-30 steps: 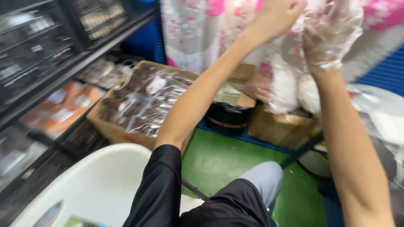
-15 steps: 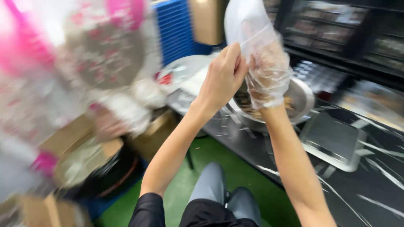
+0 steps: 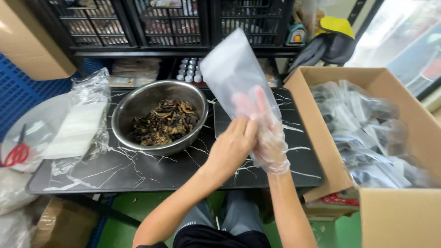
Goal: The person places dried mushrooms from a large metal bowl into plastic bags by hand and using a small plastic container, then weighs the bags on a digital scale.
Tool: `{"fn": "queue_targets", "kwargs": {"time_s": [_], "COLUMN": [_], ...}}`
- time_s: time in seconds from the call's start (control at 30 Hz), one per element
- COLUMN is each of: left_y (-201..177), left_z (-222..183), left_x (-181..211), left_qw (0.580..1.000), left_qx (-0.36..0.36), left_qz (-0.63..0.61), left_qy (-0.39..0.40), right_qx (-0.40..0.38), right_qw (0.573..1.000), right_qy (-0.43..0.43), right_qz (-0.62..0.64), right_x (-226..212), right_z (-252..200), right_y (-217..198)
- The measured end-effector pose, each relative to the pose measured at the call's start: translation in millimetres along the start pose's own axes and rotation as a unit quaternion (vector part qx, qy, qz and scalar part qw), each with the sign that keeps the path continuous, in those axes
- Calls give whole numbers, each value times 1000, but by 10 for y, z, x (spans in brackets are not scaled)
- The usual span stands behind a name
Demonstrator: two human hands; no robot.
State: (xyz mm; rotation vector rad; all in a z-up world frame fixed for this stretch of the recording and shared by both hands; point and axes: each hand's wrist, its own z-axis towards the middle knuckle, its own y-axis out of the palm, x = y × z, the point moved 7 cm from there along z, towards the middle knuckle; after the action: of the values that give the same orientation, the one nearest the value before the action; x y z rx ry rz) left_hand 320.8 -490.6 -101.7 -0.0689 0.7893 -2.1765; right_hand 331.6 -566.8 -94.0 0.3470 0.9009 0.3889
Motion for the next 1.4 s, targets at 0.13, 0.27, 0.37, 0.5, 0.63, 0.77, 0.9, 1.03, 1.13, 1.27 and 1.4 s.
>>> {"fn": "queue_targets", "kwargs": {"time_s": [0.13, 0.27, 0.37, 0.5, 0.63, 0.77, 0.9, 1.03, 1.13, 1.27, 1.4], "left_y": [169, -15, -192, -20, -192, -199, -238, -195, -356, -361, -457], "left_z": [-369, -322, -265, -438, -437, -523, -693, -856, -796, -724, -539], "left_x": [210, -287, -832, -972, -1014, -1064, -1157, -1246, -1197, -1230, -1462], "left_qw": [974, 955, 932, 757, 763, 842, 882, 891, 912, 923, 907], "left_qx": [-63, -48, 38, -47, -16, 28, 85, 120, 190, 247, 229], "left_qz": [-215, -286, -319, -588, -562, -455, -360, -334, -266, -209, -241], "left_qy": [-12, -54, -169, -283, -319, -286, -292, -283, -248, -207, -258], "right_qx": [64, 143, 149, 130, 148, 127, 86, 51, 31, 11, -14], "right_qw": [995, 978, 968, 950, 918, 924, 933, 938, 940, 939, 941], "right_qy": [16, 104, 131, 174, 220, 208, 194, 178, 171, 179, 164], "right_qz": [-72, -114, -153, -225, -295, -295, -291, -291, -295, -294, -297], "right_x": [168, 136, -40, -3, 133, 208, 367, 497, 588, 694, 740], "right_z": [-416, -480, -568, -692, -774, -750, -724, -706, -650, -517, -202], "right_y": [-344, -833, -883, -1060, -1475, -1360, -1164, -989, -864, -766, -707]}}
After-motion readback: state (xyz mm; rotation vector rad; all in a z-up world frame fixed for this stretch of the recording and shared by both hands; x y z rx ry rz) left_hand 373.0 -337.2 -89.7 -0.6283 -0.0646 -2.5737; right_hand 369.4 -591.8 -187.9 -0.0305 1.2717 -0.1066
